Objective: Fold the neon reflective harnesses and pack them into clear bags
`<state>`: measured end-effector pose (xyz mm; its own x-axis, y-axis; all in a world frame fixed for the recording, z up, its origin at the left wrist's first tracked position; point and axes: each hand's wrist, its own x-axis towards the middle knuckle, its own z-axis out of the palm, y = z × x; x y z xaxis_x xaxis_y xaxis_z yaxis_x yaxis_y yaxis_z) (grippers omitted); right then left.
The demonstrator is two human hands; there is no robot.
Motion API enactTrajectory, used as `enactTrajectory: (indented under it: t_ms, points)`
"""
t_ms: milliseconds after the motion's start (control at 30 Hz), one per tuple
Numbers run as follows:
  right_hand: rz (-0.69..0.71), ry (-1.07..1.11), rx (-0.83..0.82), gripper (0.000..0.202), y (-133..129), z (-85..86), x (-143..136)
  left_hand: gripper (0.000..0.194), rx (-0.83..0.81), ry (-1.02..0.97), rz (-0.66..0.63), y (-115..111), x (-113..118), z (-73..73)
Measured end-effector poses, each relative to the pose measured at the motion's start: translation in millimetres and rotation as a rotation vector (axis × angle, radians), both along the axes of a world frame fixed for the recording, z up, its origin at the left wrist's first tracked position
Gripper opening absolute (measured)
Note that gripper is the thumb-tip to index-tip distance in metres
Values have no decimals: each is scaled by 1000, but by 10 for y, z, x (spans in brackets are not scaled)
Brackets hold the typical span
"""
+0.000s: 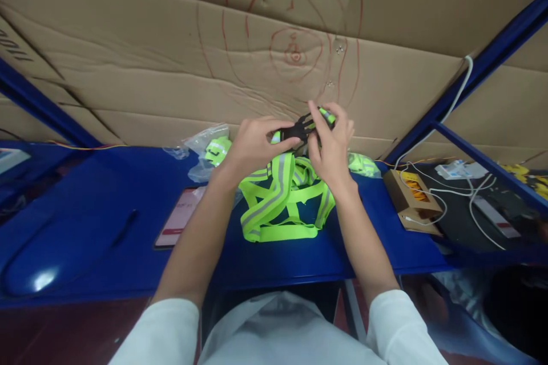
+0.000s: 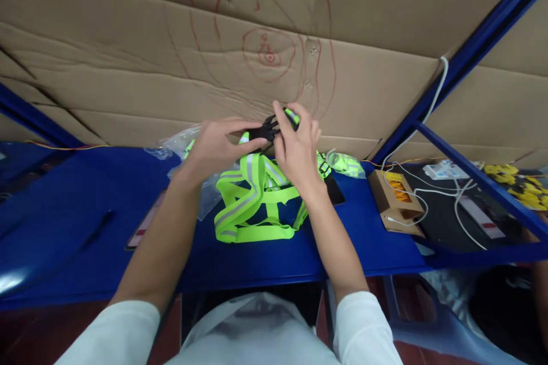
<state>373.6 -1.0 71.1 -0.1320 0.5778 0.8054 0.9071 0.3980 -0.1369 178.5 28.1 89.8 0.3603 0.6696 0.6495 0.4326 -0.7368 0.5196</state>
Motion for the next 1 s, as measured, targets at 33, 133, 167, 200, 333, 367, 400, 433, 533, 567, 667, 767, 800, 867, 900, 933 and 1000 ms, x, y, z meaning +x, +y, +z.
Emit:
enactTrajectory:
  t_ms: [33,133,167,200,333,367,400,433,533,567,667,767,800,867,900,933,1000]
  points:
    - [-1,14,1,57,7,-8,13,31,9,-9,15,2,-11,2]
    - [-13,60,12,58,41,-19,57,33,23,-38,54,5,-45,10]
    - [-10,59,13,58,48,-19,61,33,30,-39,51,2,-48,11]
    - [-4,51,9,58,49,-18,57,33,40,-36,45,-3,-47,13]
    - [50,-17,-48,59,0,-3,-1,30,78,-23,44,-25,-40,28]
    - [82,-36,-70,61,-19,0,-19,30,76,-26,47,-22,-45,30]
    - [121,-54,-92,63,-36,-1,-37,30,68,-27,43,-12,-51,27]
    - [163,-69,-113,66,-51,-4,-55,30,55,-24,31,3,-56,20]
    - [261,-72,-161,77,-68,-24,-98,32,24,-20,-12,75,-50,-38]
    - [283,-58,-172,78,-67,-27,-101,33,20,-29,-19,100,-40,-64]
    - [386,-1,-212,77,-65,8,-31,34,-2,-72,-34,139,-16,-113]
    - [541,59,-330,88,-94,115,157,33,-53,-106,-90,98,-40,-78]
    - [573,69,-383,93,-109,155,228,33,-73,-120,-116,70,-56,-51]
    - [602,72,-486,96,-138,221,351,34,-110,-158,-173,10,-80,2]
    - [613,80,-524,93,-148,242,393,34,-126,-177,-202,-15,-80,22]
    - [630,100,-553,88,-154,255,421,33,-140,-196,-234,-34,-70,34]
    - [670,184,-592,76,-157,260,435,34,-170,-255,-298,-52,-16,31]
